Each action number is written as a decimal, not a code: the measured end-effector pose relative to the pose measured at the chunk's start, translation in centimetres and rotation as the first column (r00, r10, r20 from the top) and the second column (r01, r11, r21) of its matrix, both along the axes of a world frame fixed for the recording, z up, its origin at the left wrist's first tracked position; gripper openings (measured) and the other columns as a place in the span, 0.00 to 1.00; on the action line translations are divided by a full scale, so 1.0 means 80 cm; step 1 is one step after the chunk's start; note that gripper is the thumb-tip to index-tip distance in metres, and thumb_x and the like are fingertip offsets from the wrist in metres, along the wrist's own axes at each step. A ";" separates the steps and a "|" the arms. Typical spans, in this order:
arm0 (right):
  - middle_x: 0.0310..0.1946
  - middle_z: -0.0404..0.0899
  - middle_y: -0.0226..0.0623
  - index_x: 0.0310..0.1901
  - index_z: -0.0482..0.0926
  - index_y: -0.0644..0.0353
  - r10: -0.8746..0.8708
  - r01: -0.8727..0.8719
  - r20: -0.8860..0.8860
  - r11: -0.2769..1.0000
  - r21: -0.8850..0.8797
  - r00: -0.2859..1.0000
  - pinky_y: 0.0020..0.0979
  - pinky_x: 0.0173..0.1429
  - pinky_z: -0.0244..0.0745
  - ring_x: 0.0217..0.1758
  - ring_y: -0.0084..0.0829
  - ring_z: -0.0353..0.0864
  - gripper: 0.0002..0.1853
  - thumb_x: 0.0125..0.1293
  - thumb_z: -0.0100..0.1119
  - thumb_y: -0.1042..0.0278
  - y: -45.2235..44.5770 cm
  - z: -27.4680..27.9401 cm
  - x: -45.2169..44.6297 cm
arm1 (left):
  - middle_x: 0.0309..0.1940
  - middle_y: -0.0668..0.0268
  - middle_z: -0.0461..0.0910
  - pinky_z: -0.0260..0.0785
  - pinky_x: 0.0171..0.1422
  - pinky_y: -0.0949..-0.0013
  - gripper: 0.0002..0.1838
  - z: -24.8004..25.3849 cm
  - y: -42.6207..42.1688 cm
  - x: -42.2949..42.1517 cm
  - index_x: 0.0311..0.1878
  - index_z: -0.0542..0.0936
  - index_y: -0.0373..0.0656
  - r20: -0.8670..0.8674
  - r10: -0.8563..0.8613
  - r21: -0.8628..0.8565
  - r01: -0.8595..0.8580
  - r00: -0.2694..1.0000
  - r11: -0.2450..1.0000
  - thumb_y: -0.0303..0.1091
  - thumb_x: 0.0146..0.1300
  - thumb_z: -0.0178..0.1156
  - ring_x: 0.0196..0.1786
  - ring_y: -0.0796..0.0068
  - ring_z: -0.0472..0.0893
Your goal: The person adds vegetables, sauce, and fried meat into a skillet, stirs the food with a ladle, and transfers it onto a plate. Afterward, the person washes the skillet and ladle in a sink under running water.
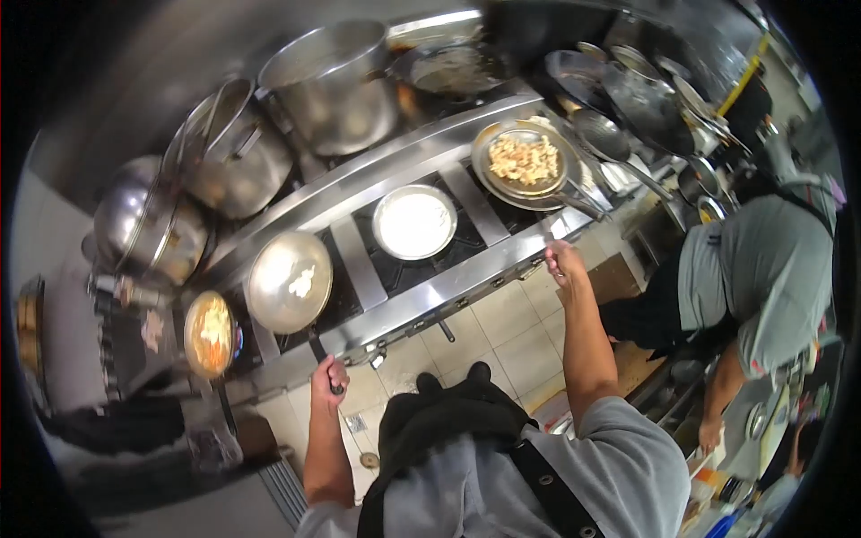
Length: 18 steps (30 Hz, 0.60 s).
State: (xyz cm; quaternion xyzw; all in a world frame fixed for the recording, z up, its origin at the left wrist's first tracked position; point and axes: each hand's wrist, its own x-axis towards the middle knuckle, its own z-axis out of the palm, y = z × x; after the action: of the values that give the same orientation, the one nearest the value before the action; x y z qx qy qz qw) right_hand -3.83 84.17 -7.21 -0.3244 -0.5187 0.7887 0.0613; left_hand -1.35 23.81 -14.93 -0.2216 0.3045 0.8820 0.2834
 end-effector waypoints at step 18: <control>0.19 0.71 0.29 0.46 0.73 0.69 0.368 -0.348 -0.066 0.915 0.205 0.928 0.19 0.11 0.53 0.10 0.16 0.60 0.12 0.63 0.46 0.74 -0.217 0.177 0.125 | 0.16 0.72 0.66 0.61 0.15 0.71 0.11 0.130 0.001 0.008 0.37 0.65 0.43 -0.165 -0.208 -0.452 0.114 0.964 0.885 0.25 0.59 0.60 0.12 0.81 0.65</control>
State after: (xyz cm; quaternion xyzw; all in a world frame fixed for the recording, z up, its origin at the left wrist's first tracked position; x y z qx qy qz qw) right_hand 6.20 66.82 6.95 -0.1755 -0.6380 0.7493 -0.0270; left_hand -0.75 23.89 -4.50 -0.1596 0.5405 0.7823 0.2654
